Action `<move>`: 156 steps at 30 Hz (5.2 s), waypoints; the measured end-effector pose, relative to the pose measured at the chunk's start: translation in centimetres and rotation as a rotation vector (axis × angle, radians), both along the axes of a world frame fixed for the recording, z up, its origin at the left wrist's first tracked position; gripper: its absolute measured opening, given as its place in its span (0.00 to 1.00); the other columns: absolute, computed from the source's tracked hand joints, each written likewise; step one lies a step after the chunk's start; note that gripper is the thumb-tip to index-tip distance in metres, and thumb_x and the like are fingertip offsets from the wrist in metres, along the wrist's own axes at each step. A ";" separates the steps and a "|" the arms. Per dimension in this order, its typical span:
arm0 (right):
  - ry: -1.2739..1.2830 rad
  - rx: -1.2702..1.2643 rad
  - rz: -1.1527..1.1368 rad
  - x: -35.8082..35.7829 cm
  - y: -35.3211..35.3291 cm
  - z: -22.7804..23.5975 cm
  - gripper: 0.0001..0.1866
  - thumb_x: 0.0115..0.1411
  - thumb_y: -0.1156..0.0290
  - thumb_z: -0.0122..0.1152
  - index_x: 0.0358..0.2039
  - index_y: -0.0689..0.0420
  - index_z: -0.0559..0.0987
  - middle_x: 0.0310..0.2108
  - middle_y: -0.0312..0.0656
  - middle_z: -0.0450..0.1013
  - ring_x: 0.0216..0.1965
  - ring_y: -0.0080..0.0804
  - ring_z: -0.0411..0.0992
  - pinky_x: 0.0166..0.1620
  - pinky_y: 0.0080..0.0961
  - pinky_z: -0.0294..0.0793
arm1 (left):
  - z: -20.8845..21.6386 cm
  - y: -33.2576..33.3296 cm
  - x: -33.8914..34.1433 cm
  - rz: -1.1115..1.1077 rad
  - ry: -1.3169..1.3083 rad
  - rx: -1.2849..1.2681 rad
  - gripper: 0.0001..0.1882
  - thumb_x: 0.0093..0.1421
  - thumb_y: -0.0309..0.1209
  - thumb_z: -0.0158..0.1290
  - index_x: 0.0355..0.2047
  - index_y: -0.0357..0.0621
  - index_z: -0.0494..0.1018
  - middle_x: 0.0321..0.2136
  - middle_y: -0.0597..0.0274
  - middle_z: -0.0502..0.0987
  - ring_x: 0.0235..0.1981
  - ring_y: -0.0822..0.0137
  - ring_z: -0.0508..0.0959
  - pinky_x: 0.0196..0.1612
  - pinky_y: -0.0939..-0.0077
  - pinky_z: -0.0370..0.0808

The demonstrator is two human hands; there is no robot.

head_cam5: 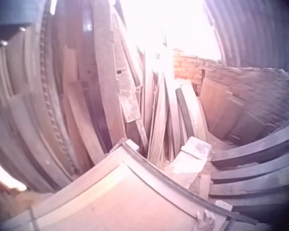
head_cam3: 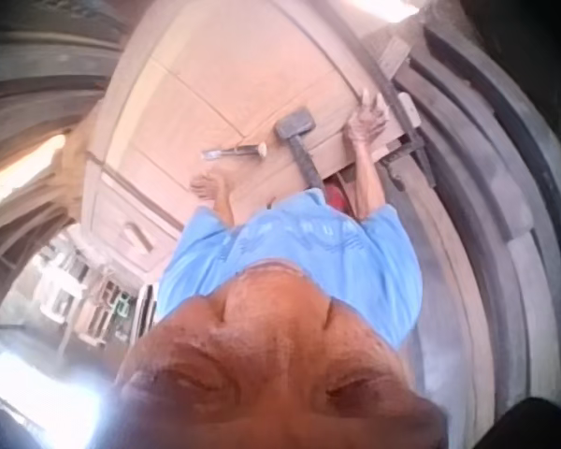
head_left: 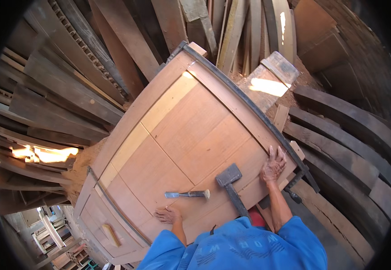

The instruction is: The person assembles a wooden door by fitting planks into a frame, using a hammer and chisel to adjust joints and a metal bar to align the structure. They repeatedly check fit and alignment, tapping pieces into place and smoothing surfaces.

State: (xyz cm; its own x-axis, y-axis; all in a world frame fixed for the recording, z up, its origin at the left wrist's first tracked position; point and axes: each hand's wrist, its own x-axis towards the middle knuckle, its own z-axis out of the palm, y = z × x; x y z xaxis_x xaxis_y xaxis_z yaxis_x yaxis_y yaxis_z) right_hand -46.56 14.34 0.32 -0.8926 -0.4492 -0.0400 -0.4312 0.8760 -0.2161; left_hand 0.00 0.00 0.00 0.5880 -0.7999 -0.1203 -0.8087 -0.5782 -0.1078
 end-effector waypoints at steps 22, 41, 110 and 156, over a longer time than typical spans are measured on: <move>-0.003 0.027 0.035 -1.3 -0.5 0.9 0.36 0.56 0.73 0.57 0.67 0.44 0.66 0.70 0.47 0.54 0.70 0.55 0.49 0.71 0.51 0.47 | -1.0 0.2 0.0 -0.103 -0.011 0.016 0.42 0.67 0.46 0.44 0.73 0.36 0.43 0.73 0.33 0.43 0.73 0.36 0.47 0.71 0.40 0.45; -0.017 -0.271 0.095 -3.1 2.1 -0.8 0.25 0.59 0.71 0.59 0.60 0.50 0.74 0.62 0.44 0.66 0.62 0.51 0.61 0.66 0.45 0.58 | -2.4 -0.8 -0.2 -0.079 -0.119 -0.092 0.42 0.66 0.53 0.45 0.72 0.42 0.48 0.73 0.38 0.48 0.72 0.43 0.52 0.69 0.38 0.49; -0.342 0.074 0.492 3.4 -14.3 3.6 0.31 0.55 0.61 0.70 0.55 0.59 0.69 0.44 0.55 0.68 0.46 0.56 0.66 0.51 0.51 0.64 | -1.7 -35.9 -31.2 -1.340 0.466 -0.156 0.43 0.65 0.49 0.49 0.66 0.20 0.57 0.70 0.26 0.51 0.72 0.33 0.50 0.74 0.43 0.46; -1.229 -1.119 -1.267 13.2 13.8 10.0 0.09 0.68 0.70 0.60 0.43 0.54 0.69 0.30 0.40 0.74 0.24 0.27 0.74 0.25 0.29 0.79 | -4.5 -43.1 -33.8 -1.174 0.154 -0.213 0.25 0.70 0.51 0.42 0.50 0.48 0.78 0.50 0.36 0.76 0.55 0.38 0.73 0.58 0.45 0.70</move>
State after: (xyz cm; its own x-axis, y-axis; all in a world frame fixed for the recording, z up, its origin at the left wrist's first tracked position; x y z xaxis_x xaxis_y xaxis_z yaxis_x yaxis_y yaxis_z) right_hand -33.39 28.13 10.28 -0.3871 0.0001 -0.9220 0.9080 -0.1737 -0.3813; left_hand -33.80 -43.14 -4.50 -0.5215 -0.8500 0.0747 -0.8497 0.5253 0.0446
